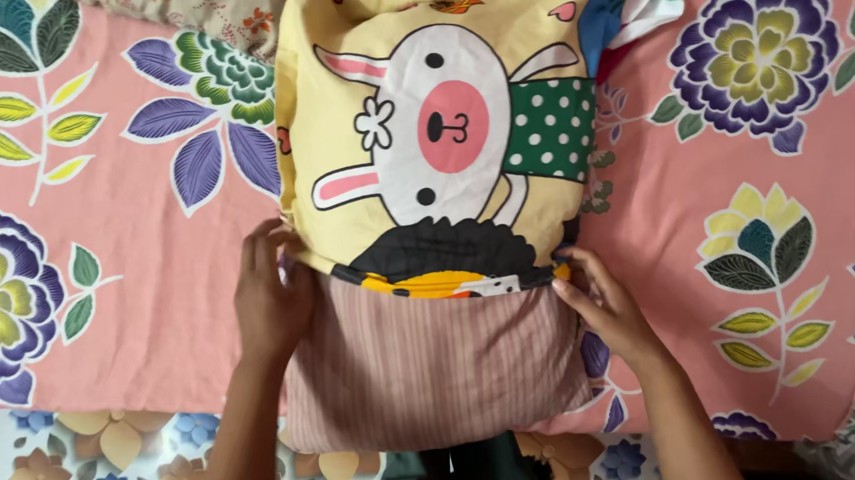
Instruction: The person places a pillow on a bed, then inserts it into a pillowcase with a cartoon rabbit print. They adjust the fabric around the pillow and smooth the surface. The person repeats the process with a second pillow and a different pillowcase.
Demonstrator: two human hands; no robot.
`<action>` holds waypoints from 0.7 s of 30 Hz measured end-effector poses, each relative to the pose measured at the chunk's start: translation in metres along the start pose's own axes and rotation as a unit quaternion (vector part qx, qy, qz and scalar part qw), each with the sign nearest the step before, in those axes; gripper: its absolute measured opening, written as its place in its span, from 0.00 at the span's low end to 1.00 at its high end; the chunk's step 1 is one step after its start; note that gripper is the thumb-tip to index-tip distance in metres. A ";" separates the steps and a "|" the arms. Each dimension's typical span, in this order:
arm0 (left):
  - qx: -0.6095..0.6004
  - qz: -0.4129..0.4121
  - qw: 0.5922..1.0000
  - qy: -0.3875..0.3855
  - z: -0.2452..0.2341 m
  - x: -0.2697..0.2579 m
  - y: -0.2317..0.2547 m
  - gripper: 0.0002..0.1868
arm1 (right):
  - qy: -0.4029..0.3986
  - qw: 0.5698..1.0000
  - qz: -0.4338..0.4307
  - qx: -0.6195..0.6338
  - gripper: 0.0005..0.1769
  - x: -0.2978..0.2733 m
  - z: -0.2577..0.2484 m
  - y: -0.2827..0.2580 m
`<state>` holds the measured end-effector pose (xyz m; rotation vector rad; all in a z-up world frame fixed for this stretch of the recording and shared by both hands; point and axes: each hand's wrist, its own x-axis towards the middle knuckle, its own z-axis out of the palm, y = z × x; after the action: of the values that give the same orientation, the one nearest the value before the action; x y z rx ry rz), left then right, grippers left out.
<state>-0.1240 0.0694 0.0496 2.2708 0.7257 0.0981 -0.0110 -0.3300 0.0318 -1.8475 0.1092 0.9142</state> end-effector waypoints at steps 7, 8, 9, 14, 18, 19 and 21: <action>-0.337 -0.312 0.888 -0.033 0.035 0.015 -0.049 0.29 | 0.117 0.992 -0.008 -0.036 0.28 0.005 0.038 0.011; -0.371 -0.356 0.856 -0.057 0.031 0.015 -0.049 0.32 | 0.137 0.988 0.009 -0.066 0.28 0.000 0.042 0.009; -0.358 -0.349 0.864 -0.066 0.028 0.018 -0.047 0.31 | 0.141 0.985 0.046 -0.088 0.28 -0.001 0.043 0.006; -0.237 -0.272 0.926 -0.115 0.020 0.035 -0.008 0.25 | 0.189 0.941 -0.026 -0.279 0.23 0.006 0.023 -0.013; -0.283 -0.246 0.926 -0.045 0.000 0.030 0.037 0.23 | 0.210 0.959 -0.084 -0.172 0.26 -0.004 0.026 -0.063; -0.283 -0.231 0.931 -0.026 -0.006 0.030 0.051 0.23 | 0.194 0.972 -0.088 -0.101 0.27 -0.008 0.032 -0.080; -0.281 -0.191 0.941 0.010 -0.012 0.029 0.088 0.23 | 0.151 0.981 -0.118 -0.008 0.27 -0.020 0.037 -0.119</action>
<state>-0.0607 0.0420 0.1135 1.5629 0.9919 0.1243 0.0101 -0.2503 0.1271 -1.9549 0.0676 0.4682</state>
